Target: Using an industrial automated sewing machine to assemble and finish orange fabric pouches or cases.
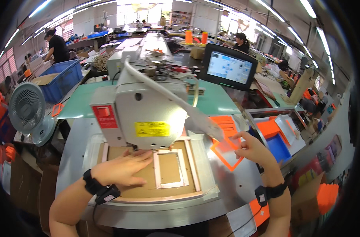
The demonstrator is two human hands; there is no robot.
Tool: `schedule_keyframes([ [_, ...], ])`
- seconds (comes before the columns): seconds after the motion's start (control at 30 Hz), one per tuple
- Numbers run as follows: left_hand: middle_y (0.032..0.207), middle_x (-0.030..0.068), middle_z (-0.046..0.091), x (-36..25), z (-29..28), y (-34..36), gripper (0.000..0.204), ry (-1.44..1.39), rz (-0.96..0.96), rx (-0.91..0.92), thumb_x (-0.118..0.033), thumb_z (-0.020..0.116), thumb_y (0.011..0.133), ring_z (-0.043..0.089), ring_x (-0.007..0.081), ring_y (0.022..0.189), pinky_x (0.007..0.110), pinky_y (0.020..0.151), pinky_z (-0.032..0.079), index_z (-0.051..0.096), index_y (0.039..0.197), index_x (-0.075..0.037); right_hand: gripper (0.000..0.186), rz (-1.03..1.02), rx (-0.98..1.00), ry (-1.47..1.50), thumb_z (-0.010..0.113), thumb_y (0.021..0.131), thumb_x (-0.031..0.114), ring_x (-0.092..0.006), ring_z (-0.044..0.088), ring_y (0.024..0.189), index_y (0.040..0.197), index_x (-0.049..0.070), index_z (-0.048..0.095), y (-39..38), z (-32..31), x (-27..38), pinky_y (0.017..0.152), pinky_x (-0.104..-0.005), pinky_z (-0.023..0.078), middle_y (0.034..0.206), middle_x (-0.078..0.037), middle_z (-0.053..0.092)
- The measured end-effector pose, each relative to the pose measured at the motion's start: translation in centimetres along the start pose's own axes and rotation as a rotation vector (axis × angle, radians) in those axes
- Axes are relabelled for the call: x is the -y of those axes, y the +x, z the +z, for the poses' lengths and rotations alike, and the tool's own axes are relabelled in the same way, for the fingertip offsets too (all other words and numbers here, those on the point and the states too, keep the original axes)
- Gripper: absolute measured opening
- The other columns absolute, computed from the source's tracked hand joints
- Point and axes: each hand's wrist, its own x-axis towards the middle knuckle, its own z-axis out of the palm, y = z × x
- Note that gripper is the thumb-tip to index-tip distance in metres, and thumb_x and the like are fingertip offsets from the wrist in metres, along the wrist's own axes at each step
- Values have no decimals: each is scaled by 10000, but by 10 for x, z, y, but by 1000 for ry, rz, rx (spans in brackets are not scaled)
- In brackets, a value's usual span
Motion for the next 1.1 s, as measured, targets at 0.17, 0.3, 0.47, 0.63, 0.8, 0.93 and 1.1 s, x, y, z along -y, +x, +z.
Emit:
schedule_keyframes([
  [0.17, 1637, 179, 167, 10, 12, 0, 801, -58, 1, 4, -375, 581, 934, 129, 336, 1521, 606, 1187, 168, 220, 1547, -6, 199, 85, 121, 511, 613, 910, 38, -41, 438, 461, 1104, 65, 579, 1, 53, 17, 420, -178, 315, 745, -18, 622],
  [0.3, 1636, 177, 173, 11, 13, -1, 793, -74, -10, 9, -339, 583, 927, 138, 337, 1519, 607, 1188, 168, 216, 1551, -15, 191, 92, 231, 569, 620, 939, 40, -76, 571, 527, 1118, 19, 554, 11, 107, 39, 451, -206, 457, 769, -19, 604],
  [0.47, 1632, 175, 183, 12, 12, -1, 761, -93, 8, 2, -295, 586, 918, 171, 344, 1510, 610, 1186, 178, 242, 1551, -50, 226, 158, 376, 376, 647, 943, 64, -94, 605, 530, 1124, 12, 522, 22, 139, 50, 437, -236, 497, 734, -20, 598],
  [0.63, 1598, 181, 254, 3, 10, -1, 718, -46, 21, -34, -236, 604, 902, 259, 358, 1475, 609, 1173, 223, 302, 1532, -74, 217, 177, 442, 95, 666, 928, 61, -80, 591, 520, 1093, 11, 535, 26, 142, 65, 413, -233, 477, 703, -6, 582],
  [0.8, 1552, 177, 316, 2, 17, 1, 681, -22, 24, -80, -237, 625, 897, 318, 364, 1439, 613, 1154, 262, 357, 1505, -83, 201, 212, 439, 48, 676, 916, 63, -82, 592, 524, 1065, 9, 552, 26, 143, 74, 419, -242, 481, 703, -8, 589],
  [0.93, 1510, 186, 359, -2, 22, 5, 651, -15, 39, -156, -302, 638, 910, 342, 383, 1414, 613, 1149, 271, 405, 1474, -76, 197, 188, 494, -56, 678, 910, 67, -98, 592, 514, 1053, -1, 561, 32, 143, 79, 436, -260, 489, 714, -28, 614],
  [1.1, 1436, 187, 441, -14, 27, 18, 645, 52, -35, -301, -373, 679, 881, 416, 374, 1353, 601, 1089, 344, 486, 1405, -50, 218, 184, 548, -161, 684, 901, 79, -121, 611, 533, 1061, -6, 563, 40, 143, 84, 482, -289, 498, 717, -50, 632],
])
